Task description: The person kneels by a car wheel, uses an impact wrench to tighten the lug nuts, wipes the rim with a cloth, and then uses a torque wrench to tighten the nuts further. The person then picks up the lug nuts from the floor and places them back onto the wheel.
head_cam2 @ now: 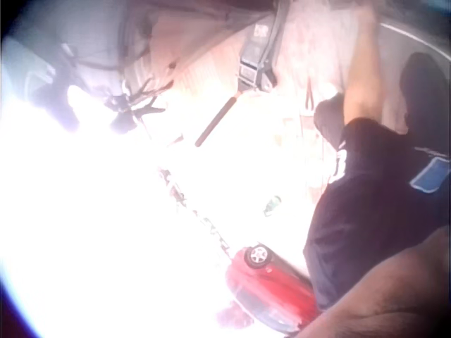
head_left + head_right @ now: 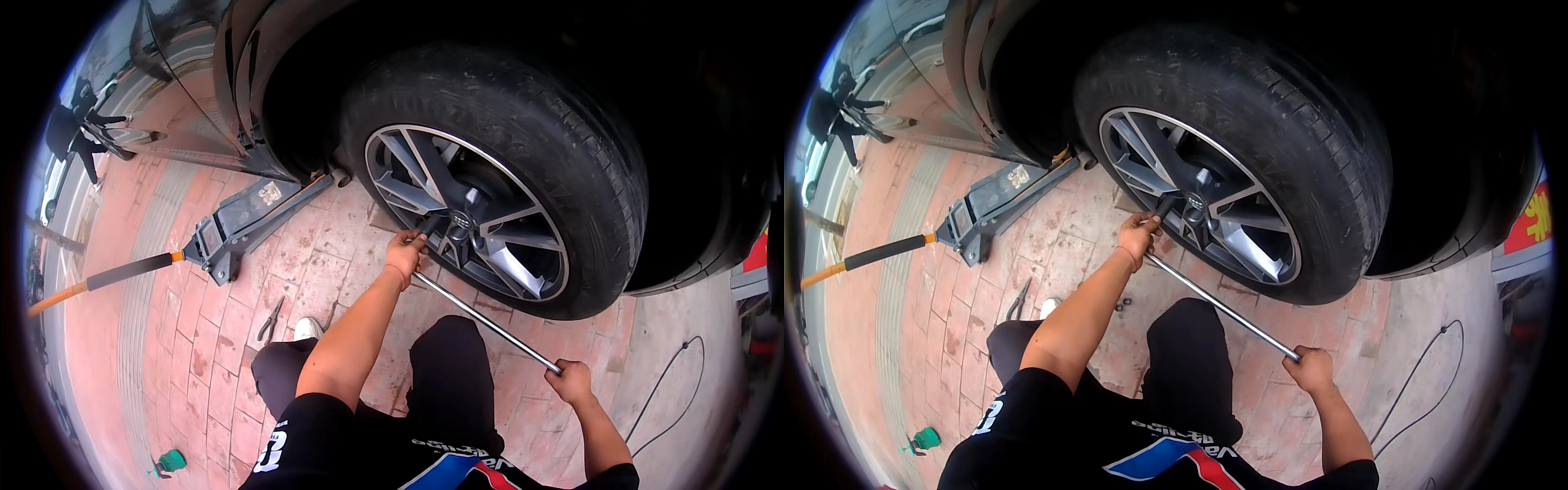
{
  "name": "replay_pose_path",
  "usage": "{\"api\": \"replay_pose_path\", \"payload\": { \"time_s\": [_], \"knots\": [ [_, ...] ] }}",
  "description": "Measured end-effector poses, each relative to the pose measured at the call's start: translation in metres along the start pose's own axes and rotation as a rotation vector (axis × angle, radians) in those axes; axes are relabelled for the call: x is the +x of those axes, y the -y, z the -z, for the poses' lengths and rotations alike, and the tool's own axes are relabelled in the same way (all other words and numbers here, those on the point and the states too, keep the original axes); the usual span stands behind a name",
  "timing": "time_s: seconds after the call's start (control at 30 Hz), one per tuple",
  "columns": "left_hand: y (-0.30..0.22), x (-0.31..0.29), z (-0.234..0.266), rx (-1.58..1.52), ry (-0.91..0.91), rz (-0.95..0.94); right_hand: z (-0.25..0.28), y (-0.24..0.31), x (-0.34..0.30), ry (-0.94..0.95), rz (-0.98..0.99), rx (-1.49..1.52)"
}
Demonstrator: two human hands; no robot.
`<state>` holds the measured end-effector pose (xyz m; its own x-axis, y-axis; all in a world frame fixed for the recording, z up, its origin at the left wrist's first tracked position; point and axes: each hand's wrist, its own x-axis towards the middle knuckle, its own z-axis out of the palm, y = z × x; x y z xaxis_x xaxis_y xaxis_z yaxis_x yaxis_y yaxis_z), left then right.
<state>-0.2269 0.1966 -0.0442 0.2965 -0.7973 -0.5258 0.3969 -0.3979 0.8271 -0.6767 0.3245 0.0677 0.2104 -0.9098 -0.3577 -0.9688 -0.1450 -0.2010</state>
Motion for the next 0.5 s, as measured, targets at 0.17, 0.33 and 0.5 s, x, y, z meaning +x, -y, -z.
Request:
{"api": "replay_pose_path", "payload": {
  "time_s": [0.17,0.33,0.5],
  "knots": [
    [-0.012,-0.043,0.002,-0.046,0.062,0.009,0.053,0.01,-0.046,-0.027,-0.008,-0.084],
    [-0.049,-0.033,-0.02,-0.041,0.122,-0.023,0.093,0.037,-0.061,-0.129,-0.044,-0.075],
    [-0.061,-0.015,-0.032,-0.008,0.147,-0.025,0.12,0.063,-0.066,-0.106,-0.087,-0.081]
  ]
}}
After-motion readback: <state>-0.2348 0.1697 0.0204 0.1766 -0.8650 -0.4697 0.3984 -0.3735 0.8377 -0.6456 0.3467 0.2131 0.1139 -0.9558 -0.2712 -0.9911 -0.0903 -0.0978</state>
